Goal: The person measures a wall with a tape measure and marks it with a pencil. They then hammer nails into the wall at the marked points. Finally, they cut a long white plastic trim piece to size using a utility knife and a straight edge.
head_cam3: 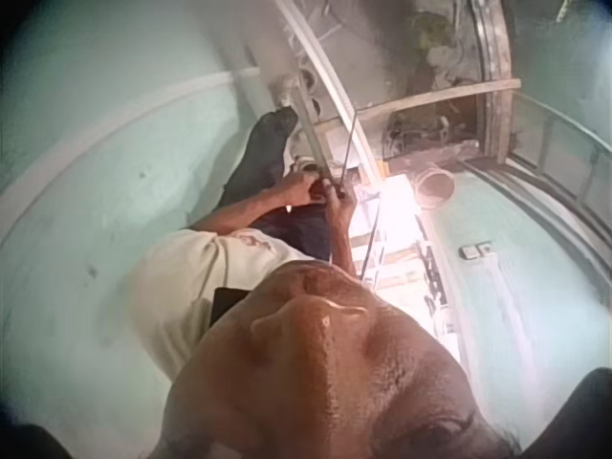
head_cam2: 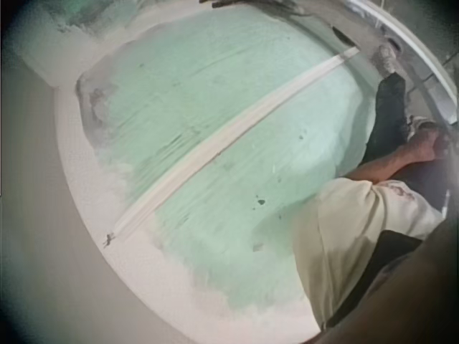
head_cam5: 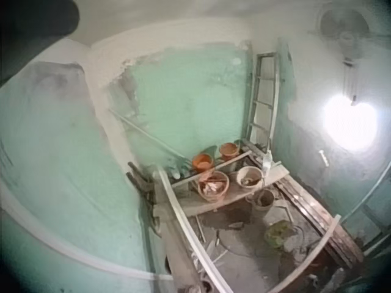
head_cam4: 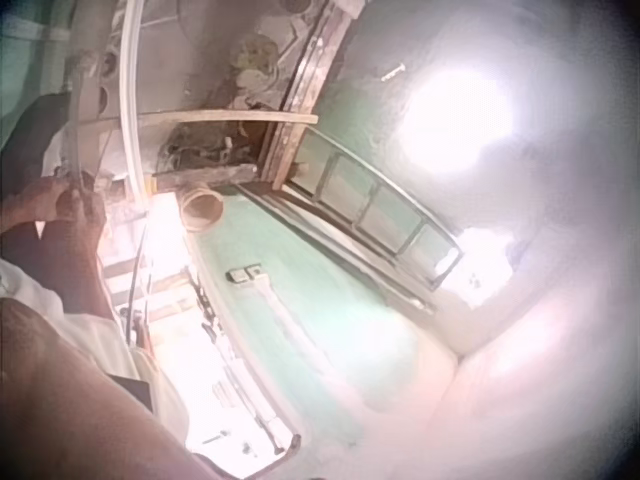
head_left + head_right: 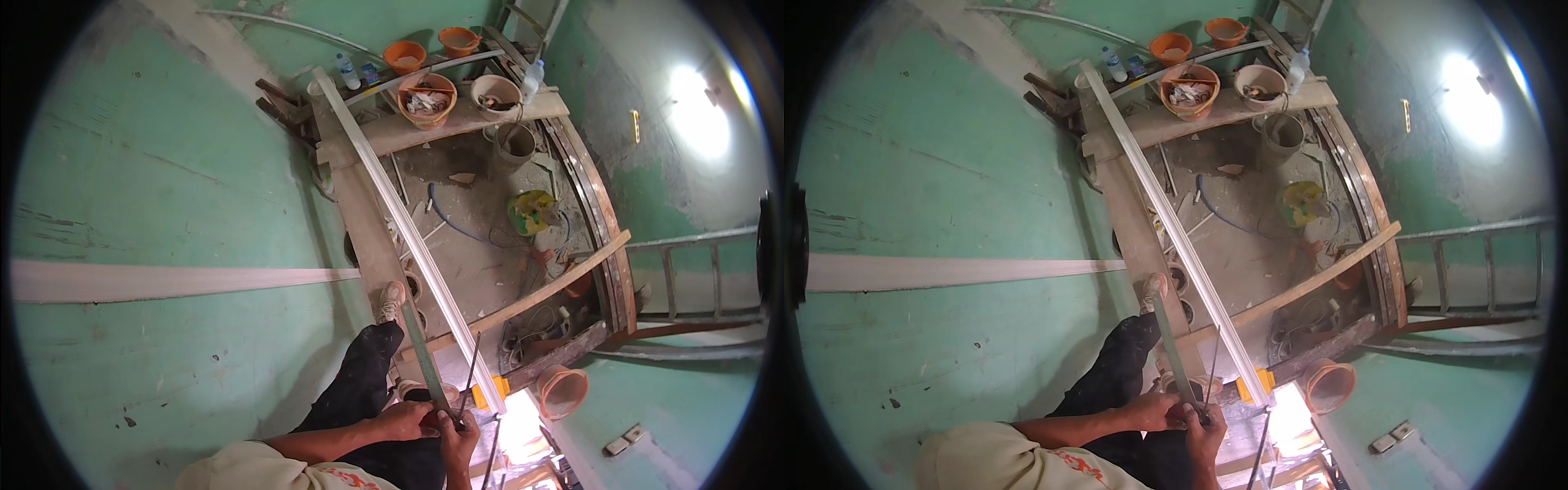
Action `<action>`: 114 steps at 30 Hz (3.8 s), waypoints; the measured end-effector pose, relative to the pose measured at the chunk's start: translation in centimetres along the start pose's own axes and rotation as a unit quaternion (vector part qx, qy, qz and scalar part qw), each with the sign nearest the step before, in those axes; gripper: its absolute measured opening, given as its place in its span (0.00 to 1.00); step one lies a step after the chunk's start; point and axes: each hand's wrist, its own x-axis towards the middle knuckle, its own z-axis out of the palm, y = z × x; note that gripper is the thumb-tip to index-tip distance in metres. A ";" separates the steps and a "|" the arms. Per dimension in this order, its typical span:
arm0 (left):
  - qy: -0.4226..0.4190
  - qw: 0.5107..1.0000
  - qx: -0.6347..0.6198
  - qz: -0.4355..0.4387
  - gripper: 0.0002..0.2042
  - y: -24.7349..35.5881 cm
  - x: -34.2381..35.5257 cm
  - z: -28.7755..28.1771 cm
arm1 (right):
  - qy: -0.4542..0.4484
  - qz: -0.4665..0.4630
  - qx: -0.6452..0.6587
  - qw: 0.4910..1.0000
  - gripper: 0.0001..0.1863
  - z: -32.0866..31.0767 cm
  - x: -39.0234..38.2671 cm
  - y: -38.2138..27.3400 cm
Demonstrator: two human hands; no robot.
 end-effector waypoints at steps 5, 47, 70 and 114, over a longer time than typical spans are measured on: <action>-0.017 0.998 -0.057 0.010 0.27 -4.1 0.9 -8.7 | -0.015 0.031 -0.068 0.997 0.10 9.3 3.3 -8.9; 0.016 0.968 -0.007 -0.249 0.36 -17.9 -3.6 -35.5 | -0.266 0.186 -0.492 0.808 0.28 18.5 11.2 -5.1; 0.029 0.976 -0.005 -0.218 0.32 -21.4 -0.5 -36.7 | -0.133 0.138 -0.520 0.832 0.21 25.0 14.6 -4.8; 0.486 0.751 -0.355 -0.273 0.11 -21.6 1.4 -88.5 | 0.016 0.094 -0.442 0.892 0.22 52.3 48.9 -29.3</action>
